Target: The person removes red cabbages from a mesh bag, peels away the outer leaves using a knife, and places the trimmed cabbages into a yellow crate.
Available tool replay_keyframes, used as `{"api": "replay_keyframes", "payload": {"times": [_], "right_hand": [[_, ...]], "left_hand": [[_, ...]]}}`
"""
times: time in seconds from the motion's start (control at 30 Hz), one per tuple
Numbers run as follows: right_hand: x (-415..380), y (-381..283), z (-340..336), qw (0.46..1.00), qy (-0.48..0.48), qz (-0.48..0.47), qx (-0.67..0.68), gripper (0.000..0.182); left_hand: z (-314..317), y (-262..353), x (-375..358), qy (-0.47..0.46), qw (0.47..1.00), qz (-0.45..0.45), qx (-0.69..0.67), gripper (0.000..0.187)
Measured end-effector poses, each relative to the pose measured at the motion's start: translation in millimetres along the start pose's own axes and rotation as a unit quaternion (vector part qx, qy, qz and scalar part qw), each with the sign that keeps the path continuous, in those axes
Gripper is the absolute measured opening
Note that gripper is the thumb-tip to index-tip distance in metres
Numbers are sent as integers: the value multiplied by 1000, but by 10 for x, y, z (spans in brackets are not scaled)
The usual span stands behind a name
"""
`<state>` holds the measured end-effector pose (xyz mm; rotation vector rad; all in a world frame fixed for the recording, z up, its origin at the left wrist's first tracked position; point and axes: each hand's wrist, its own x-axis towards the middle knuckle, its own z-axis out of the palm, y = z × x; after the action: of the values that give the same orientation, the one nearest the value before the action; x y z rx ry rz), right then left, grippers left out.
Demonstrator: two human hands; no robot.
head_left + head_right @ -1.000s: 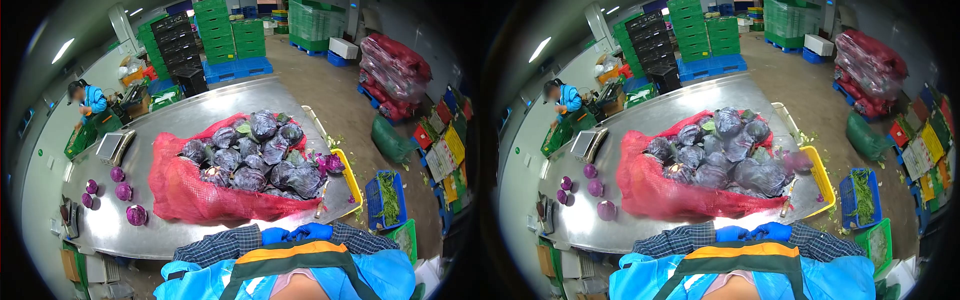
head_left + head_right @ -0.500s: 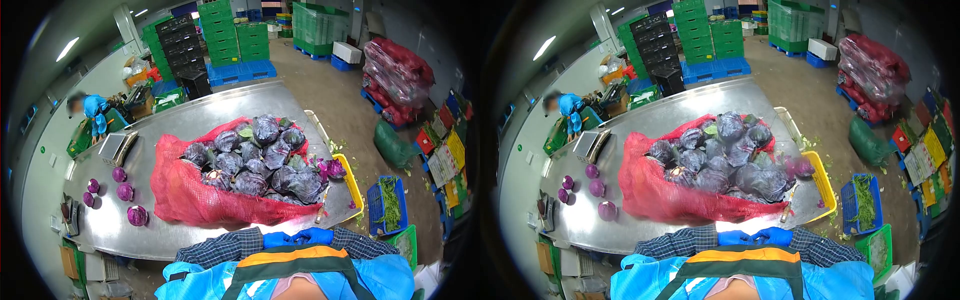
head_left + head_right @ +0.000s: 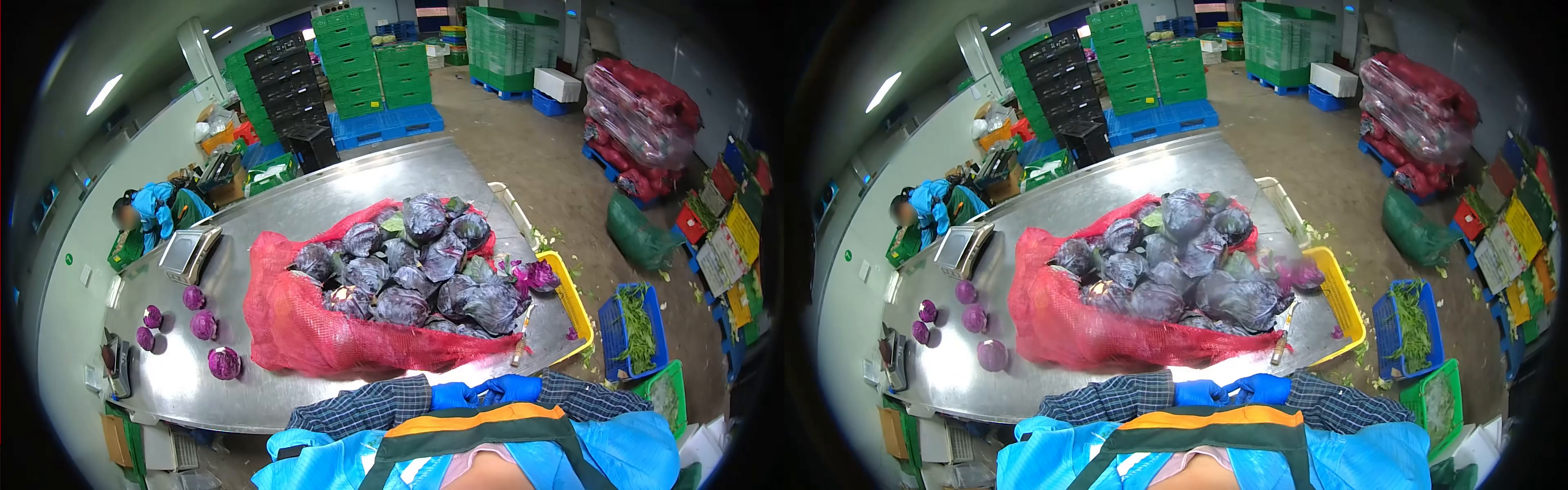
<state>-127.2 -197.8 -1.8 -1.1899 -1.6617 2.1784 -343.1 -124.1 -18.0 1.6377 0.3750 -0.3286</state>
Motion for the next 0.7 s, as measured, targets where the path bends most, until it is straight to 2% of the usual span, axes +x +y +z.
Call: {"api": "replay_keyframes", "payload": {"times": [0.1, 0.17, 0.33, 0.43, 0.5, 0.57, 0.63, 0.7], "right_hand": [[29, 26, 0, 999, -19, -5, 33, 66], [-5, -34, 10, 998, 7, 17, -60, 66], [-2, 51, 25, 1000, -5, -16, -23, 69], [-26, 133, 68, 1000, -1, -19, 9, 69], [-31, 108, 63, 999, 10, -22, 38, 68], [-30, 49, 50, 999, 5, 9, -52, 72], [26, 155, 24, 999, -5, 0, -41, 72], [15, 25, 76, 996, 3, 9, -87, 67]], "left_hand": [[29, 17, 39, 16, 998, -2, 59, 34], [69, 39, 36, 14, 998, -9, 61, 32], [90, 173, -65, 23, 997, -1, 80, 31], [56, 30, -77, -28, 997, 24, 73, 31], [56, 33, -173, -49, 998, 23, -44, 35], [71, 80, -206, -17, 999, 24, -26, 39], [86, 99, -210, 9, 999, 17, 34, 38], [70, 117, -250, 14, 999, 24, 20, 41]]}}
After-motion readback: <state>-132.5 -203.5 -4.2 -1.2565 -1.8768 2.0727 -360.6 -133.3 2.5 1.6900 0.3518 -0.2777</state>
